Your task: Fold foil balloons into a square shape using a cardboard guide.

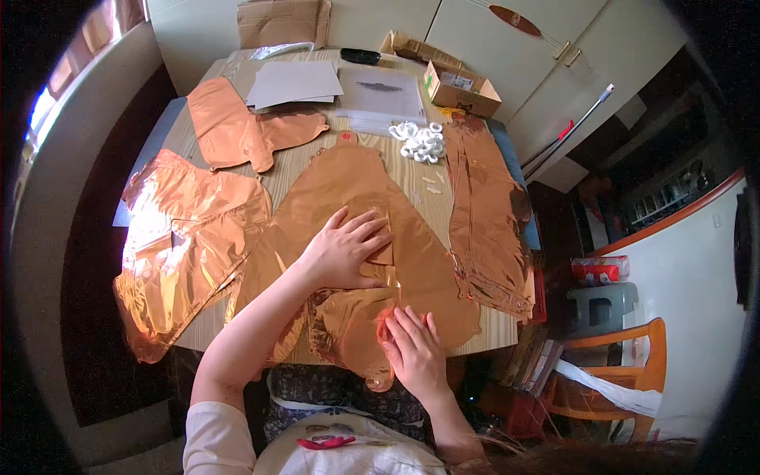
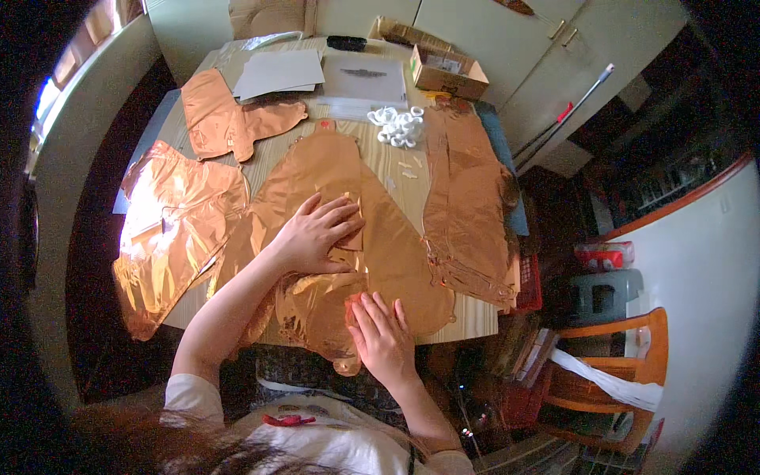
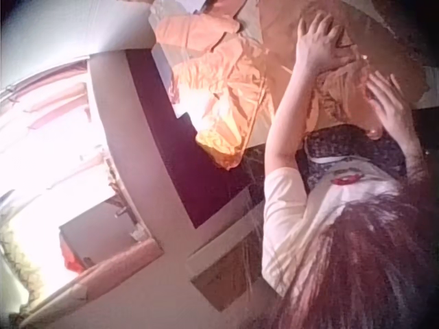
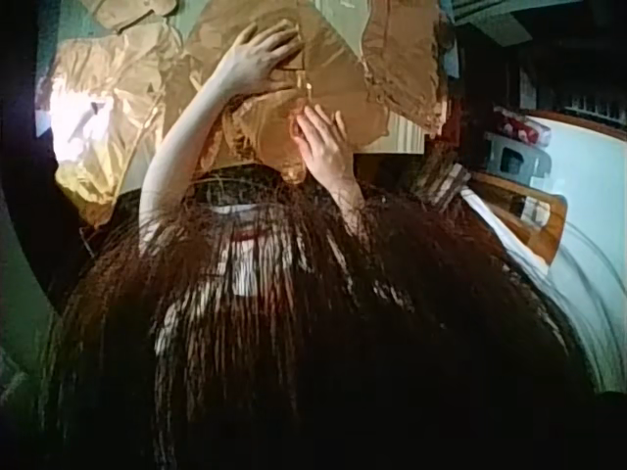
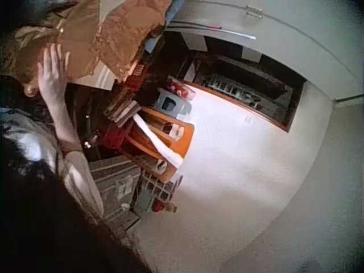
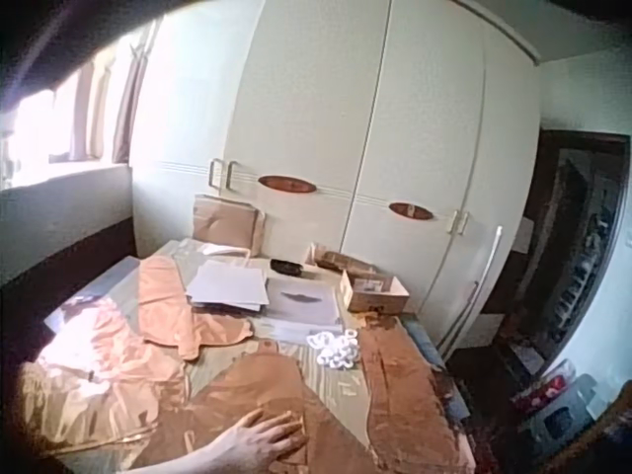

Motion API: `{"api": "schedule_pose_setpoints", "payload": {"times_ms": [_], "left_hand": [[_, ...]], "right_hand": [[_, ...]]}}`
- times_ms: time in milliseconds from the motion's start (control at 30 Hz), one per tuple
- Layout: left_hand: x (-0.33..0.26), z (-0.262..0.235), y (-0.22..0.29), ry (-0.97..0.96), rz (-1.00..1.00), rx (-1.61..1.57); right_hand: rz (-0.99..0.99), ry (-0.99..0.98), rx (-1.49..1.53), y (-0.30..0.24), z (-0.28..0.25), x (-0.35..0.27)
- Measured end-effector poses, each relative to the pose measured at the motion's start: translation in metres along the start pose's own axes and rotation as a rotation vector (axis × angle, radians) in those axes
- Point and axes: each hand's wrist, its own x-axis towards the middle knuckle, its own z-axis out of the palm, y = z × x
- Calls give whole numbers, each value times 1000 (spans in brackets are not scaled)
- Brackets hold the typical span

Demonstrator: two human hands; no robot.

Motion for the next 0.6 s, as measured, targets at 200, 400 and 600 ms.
{"api": "schedule_pose_setpoints", "payload": {"times_ms": [200,400,600], "left_hand": [[0,0,0,1,0,3],[0,4,-2,15,6,15],[0,1,-1,15,1,7]], "right_hand": [[-15,-32,0,1,-2,1],[-27,-72,-3,3,-4,1],[-30,-85,12,4,-5,1]]}}
